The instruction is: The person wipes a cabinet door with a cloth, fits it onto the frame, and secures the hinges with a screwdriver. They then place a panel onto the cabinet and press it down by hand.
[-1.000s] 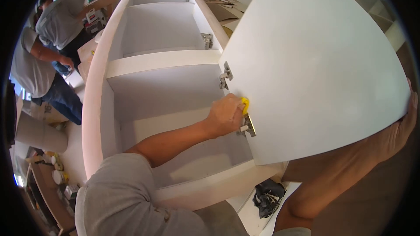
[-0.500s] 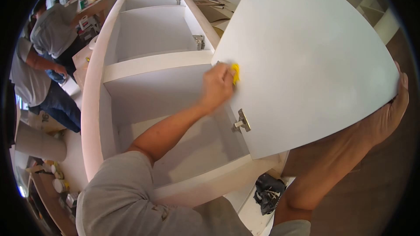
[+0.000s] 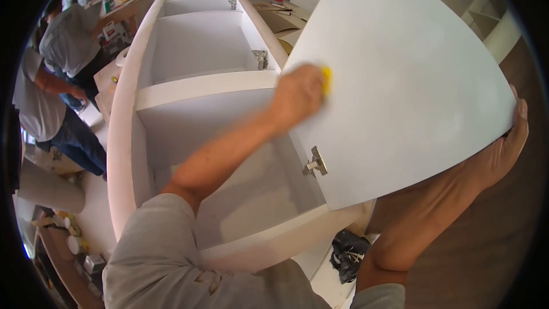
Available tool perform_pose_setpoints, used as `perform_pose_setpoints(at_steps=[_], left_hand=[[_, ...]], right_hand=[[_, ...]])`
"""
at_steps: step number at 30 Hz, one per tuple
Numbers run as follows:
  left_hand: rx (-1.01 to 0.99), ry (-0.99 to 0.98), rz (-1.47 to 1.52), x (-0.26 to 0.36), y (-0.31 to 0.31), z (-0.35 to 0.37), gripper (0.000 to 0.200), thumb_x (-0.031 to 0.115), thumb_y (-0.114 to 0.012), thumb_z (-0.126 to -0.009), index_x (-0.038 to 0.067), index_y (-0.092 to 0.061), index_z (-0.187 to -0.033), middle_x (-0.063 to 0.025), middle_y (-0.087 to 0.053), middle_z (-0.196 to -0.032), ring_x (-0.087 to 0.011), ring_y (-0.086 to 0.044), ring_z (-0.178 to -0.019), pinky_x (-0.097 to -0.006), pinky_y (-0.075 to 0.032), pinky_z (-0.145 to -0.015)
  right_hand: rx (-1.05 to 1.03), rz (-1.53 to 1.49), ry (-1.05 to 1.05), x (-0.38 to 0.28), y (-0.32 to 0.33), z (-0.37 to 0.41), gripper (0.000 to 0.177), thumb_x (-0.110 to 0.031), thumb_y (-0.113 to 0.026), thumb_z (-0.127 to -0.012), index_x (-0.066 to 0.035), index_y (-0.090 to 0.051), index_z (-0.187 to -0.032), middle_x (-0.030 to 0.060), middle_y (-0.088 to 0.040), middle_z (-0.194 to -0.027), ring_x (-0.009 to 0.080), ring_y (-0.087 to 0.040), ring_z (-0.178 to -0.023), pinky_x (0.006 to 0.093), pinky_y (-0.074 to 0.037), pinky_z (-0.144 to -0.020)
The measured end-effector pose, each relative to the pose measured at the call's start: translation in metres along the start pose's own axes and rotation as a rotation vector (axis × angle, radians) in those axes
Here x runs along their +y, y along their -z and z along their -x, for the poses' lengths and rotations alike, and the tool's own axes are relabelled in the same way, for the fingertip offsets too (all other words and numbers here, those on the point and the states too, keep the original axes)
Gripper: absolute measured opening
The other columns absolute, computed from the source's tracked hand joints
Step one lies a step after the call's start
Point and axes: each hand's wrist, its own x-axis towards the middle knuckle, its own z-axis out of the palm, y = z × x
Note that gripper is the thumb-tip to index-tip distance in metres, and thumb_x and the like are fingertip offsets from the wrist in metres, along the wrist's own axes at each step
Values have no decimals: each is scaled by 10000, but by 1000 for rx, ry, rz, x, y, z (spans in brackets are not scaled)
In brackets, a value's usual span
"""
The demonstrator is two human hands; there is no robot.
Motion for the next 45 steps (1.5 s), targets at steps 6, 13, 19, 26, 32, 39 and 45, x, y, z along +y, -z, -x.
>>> perform_pose_setpoints(at_steps=[6,13,19,26,32,39,45], left_hand=[[73,281,192,8,2,-19,126,72,-606,-889,11,-582,-782,-155,-599,-732,-309,-595,-618,-362,-479,-558],[88,115,160,11,2,-4,136,79,-608,-875,-26,-584,-792,-209,-595,-698,-348,-591,-594,-393,-479,-562],[36,142,105,9,5,3,135,88,-592,-861,-20,-596,-780,-227,-626,-734,-344,-622,-602,-408,-497,-581],[-64,413,24,-4,14,-14,99,68,-582,-846,-5,-597,-781,-211,-622,-736,-340,-629,-630,-407,-504,-605],[113,94,185,18,1,-23,107,62,-614,-864,-21,-604,-796,-204,-624,-732,-329,-612,-631,-410,-486,-592],[185,-208,55,44,-13,-113,21,-1,-598,-804,12,-603,-787,-176,-610,-749,-353,-621,-679,-416,-504,-601],[87,68,15,42,-7,-156,80,42,-597,-835,-27,-629,-807,-228,-643,-735,-384,-629,-651,-429,-512,-597]], right_hand=[[-49,-289,-262,-10,2,-7,249,-149,-484,-1013,44,-640,-988,150,-672,-965,194,-657,-962,271,-541,-834],[111,-177,-210,-11,-14,-2,249,-173,-476,-1019,12,-632,-962,143,-665,-974,182,-652,-938,268,-539,-786],[-34,-213,-230,-9,5,-8,256,-171,-463,-1024,21,-632,-1022,161,-671,-1028,188,-650,-943,292,-533,-829],[18,-213,-233,-13,-2,-7,227,-163,-513,-997,31,-628,-1023,158,-666,-1017,192,-651,-924,290,-539,-805],[133,-241,-254,-20,-11,-8,214,-156,-556,-973,40,-624,-1023,154,-663,-1007,196,-652,-908,288,-545,-785],[370,-52,-194,-28,-39,-2,240,-218,-624,-935,13,-628,-999,124,-663,-950,183,-654,-862,291,-550,-778],[280,-145,-200,-21,-24,-5,188,-199,-623,-957,-12,-622,-978,95,-663,-921,153,-648,-841,271,-542,-764]])
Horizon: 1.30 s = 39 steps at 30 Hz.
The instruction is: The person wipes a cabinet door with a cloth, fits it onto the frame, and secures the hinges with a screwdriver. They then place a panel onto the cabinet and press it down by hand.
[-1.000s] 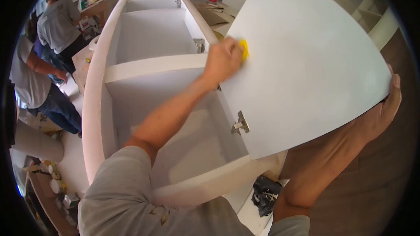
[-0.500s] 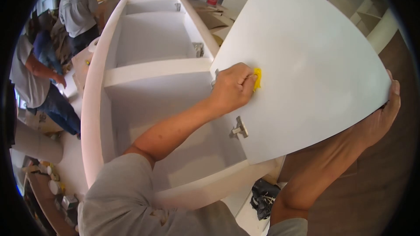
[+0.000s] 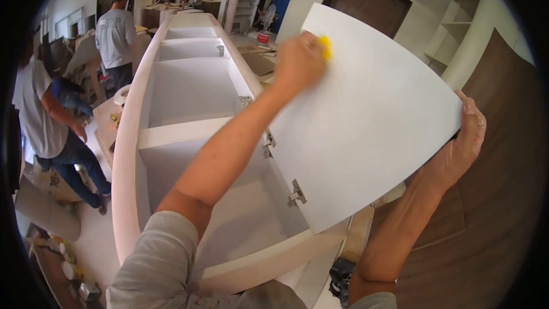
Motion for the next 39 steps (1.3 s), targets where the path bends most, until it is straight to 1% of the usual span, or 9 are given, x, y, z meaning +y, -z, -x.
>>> perform_pose_setpoints(at_steps=[3,6,11,15,20,26,29,34,39], left_hand=[[36,2,-23,2,0,-14,97,58,-612,-839,-31,-636,-808,-221,-652,-737,-383,-633,-646,-449,-507,-617],[28,-327,186,59,-4,17,104,61,-596,-836,-20,-644,-791,-204,-671,-809,-380,-648,-720,-432,-516,-671],[78,62,75,23,-3,-54,150,97,-608,-835,-25,-690,-803,-216,-690,-758,-381,-673,-656,-412,-545,-644],[36,-351,69,64,-14,-16,143,99,-619,-833,-22,-680,-787,-219,-670,-715,-369,-662,-638,-418,-527,-626],[-52,11,95,55,3,-36,81,53,-608,-828,5,-616,-764,-199,-632,-733,-347,-630,-665,-402,-518,-638],[-74,-564,281,125,-9,48,95,-24,-640,-787,20,-571,-738,-144,-598,-734,-340,-606,-649,-384,-504,-582],[45,-430,224,108,-14,12,96,-16,-647,-797,15,-576,-742,-140,-567,-697,-337,-589,-604,-387,-496,-562],[-221,-645,239,154,2,72,118,-18,-674,-784,12,-571,-835,-131,-543,-727,-335,-568,-580,-400,-468,-523],[-111,-595,242,157,-18,46,122,-23,-674,-786,26,-576,-841,-120,-541,-739,-328,-572,-591,-399,-466,-510]], right_hand=[[22,13,25,-3,-3,3,168,-182,-629,-958,-15,-622,-968,91,-666,-917,143,-644,-827,266,-539,-750],[39,-8,20,0,-3,2,161,-177,-641,-950,-18,-621,-965,94,-669,-911,142,-643,-826,266,-539,-747],[43,-8,27,-2,-4,2,148,-168,-662,-936,-31,-607,-958,107,-680,-917,143,-649,-839,270,-548,-772],[77,-18,-6,-4,-6,3,135,-144,-667,-931,-32,-592,-938,127,-688,-940,146,-653,-856,278,-555,-783],[22,-67,12,3,1,-2,115,-129,-663,-936,-33,-600,-926,125,-688,-933,132,-633,-820,266,-532,-769],[33,-95,-25,1,3,4,285,-276,-535,-1003,-12,-607,-922,140,-687,-950,150,-620,-847,281,-509,-804],[81,-1,-8,2,3,0,422,-371,-399,-1035,-16,-602,-929,187,-688,-972,207,-633,-879,335,-513,-832],[17,-57,81,6,7,-5,475,-397,-349,-1039,-2,-596,-948,221,-692,-1012,235,-643,-905,341,-508,-841],[47,-45,40,-2,3,-1,476,-364,-338,-1035,-12,-618,-883,223,-706,-1006,218,-630,-933,307,-477,-870]])
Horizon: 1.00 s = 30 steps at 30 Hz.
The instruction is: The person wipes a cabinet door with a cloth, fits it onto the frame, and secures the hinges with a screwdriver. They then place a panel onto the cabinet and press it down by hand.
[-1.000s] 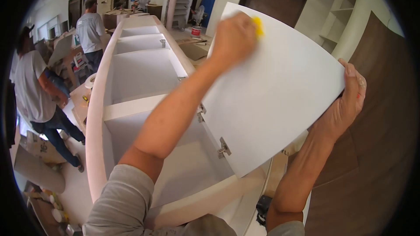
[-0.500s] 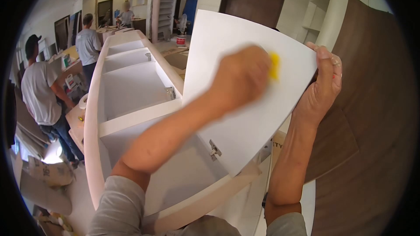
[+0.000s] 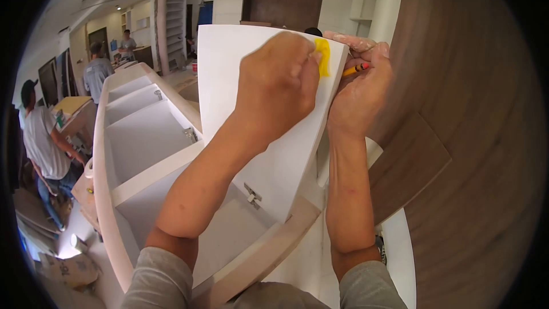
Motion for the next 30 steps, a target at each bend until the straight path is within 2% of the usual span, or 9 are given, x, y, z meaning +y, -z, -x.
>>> perform_pose_setpoints(at_steps=[3,10,14,18,20,25,27,28,30], left_hand=[[-120,55,13,12,9,21,114,-22,-665,-802,30,-573,-845,-116,-535,-751,-335,-562,-594,-410,-465,-530],[-18,-26,10,9,3,-9,119,-5,-667,-807,28,-553,-814,-118,-532,-731,-330,-572,-629,-408,-462,-538],[-113,113,119,19,17,32,120,11,-668,-815,20,-548,-812,-120,-544,-720,-333,-582,-618,-397,-477,-544],[63,-21,-45,-9,10,-22,79,17,-654,-832,15,-576,-848,-139,-576,-739,-345,-573,-596,-401,-475,-536],[51,73,-1,-6,8,-18,76,11,-648,-833,12,-574,-847,-154,-572,-753,-346,-573,-605,-415,-474,-535],[154,200,-119,-8,15,108,56,-3,-638,-839,25,-589,-837,-168,-593,-747,-324,-595,-601,-399,-489,-525],[158,462,-186,-54,31,129,95,52,-601,-899,-2,-607,-822,-174,-604,-679,-284,-607,-574,-379,-484,-532],[121,751,-155,-66,45,116,121,72,-584,-916,-5,-602,-824,-171,-615,-667,-265,-599,-552,-368,-481,-535],[126,631,-212,-77,46,107,67,51,-608,-886,11,-600,-832,-154,-608,-696,-283,-597,-571,-377,-483,-532]], right_hand=[[-21,-23,2,5,4,-2,473,-360,-330,-1036,-12,-617,-892,221,-707,-1012,227,-631,-933,326,-474,-878],[-26,-50,-16,1,-1,1,443,-347,-347,-1033,-3,-594,-901,229,-700,-995,252,-634,-941,366,-489,-893],[-19,-137,-69,3,2,0,431,-341,-357,-1032,0,-589,-909,227,-694,-993,255,-633,-943,366,-489,-900],[-45,-35,-27,-7,-3,4,434,-335,-362,-1033,0,-610,-914,218,-694,-1000,248,-631,-931,361,-490,-898],[-40,-63,-32,-2,1,3,421,-338,-379,-1031,-7,-612,-916,201,-698,-999,234,-629,-925,348,-490,-886],[-51,2,-72,5,7,-1,349,-309,-442,-1019,-23,-613,-916,142,-686,-948,183,-624,-911,314,-500,-839],[-37,29,-33,6,6,-3,300,-292,-522,-976,-14,-621,-917,141,-681,-962,182,-614,-904,319,-489,-852],[-28,43,-18,7,5,-2,282,-283,-562,-954,-10,-625,-917,141,-678,-969,181,-609,-901,321,-484,-859],[-33,-61,-41,5,0,1,223,-234,-579,-944,-17,-613,-909,132,-680,-969,166,-608,-887,314,-490,-844]])
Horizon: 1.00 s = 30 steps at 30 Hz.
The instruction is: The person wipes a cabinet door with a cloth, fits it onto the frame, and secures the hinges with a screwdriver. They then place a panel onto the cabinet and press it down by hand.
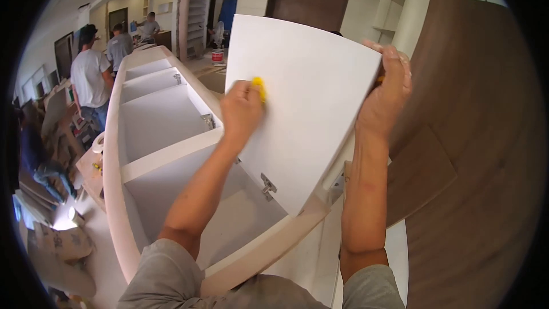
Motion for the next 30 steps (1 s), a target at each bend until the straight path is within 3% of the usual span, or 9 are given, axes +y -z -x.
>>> perform_pose_setpoints(at_steps=[4,6,8,12,17,20,25,28,30], left_hand=[[-140,-376,116,74,8,34,29,23,-614,-829,35,-611,-855,-161,-606,-766,-339,-610,-639,-410,-507,-553],[44,-330,101,28,-16,5,40,55,-612,-849,18,-622,-835,-185,-631,-772,-335,-622,-645,-411,-507,-554],[-23,130,78,19,-1,-38,90,70,-604,-865,0,-623,-812,-190,-638,-758,-320,-644,-660,-388,-515,-616],[51,-489,236,67,-16,-27,130,67,-604,-866,-32,-598,-783,-178,-635,-744,-315,-644,-661,-387,-512,-626],[-66,25,114,55,-7,-95,95,84,-626,-834,6,-626,-780,-190,-650,-742,-353,-633,-665,-380,-523,-633],[15,-481,108,73,-19,-54,134,93,-617,-847,-21,-669,-799,-189,-671,-708,-306,-650,-599,-370,-515,-576],[-128,67,182,49,-5,-86,129,106,-648,-831,-6,-626,-772,-188,-645,-684,-333,-635,-617,-351,-511,-605],[-74,-356,132,65,-12,-64,151,116,-650,-833,-30,-669,-800,-187,-672,-678,-255,-641,-561,-343,-508,-552],[-130,-190,128,65,-10,-62,149,120,-658,-827,-24,-656,-789,-185,-668,-678,-265,-644,-575,-355,-512,-572]], right_hand=[[24,57,4,-6,-9,7,206,-218,-548,-958,-25,-605,-914,128,-681,-973,146,-608,-876,300,-496,-819],[47,100,-9,-9,-5,3,209,-219,-537,-963,-29,-606,-912,127,-683,-970,147,-613,-878,304,-501,-819],[18,50,15,-4,-1,-1,215,-222,-533,-964,-29,-607,-907,124,-686,-967,148,-615,-872,304,-502,-815],[-5,9,26,-1,-4,2,217,-223,-537,-959,-26,-610,-900,123,-689,-962,149,-615,-856,306,-503,-813],[1,47,16,-2,0,-1,217,-216,-532,-957,-21,-617,-913,126,-691,-971,154,-618,-862,309,-506,-816],[26,45,23,-5,-5,-1,217,-214,-528,-957,-21,-617,-917,123,-691,-974,155,-619,-860,306,-506,-815],[44,70,9,-6,-6,3,219,-213,-520,-960,-20,-616,-919,120,-692,-975,152,-617,-863,304,-504,-814],[45,83,29,-5,-11,2,221,-210,-511,-962,-20,-616,-922,123,-692,-979,152,-615,-870,303,-502,-820],[17,82,12,-5,-6,4,220,-208,-504,-964,-22,-617,-926,127,-690,-989,153,-615,-877,303,-500,-825]])
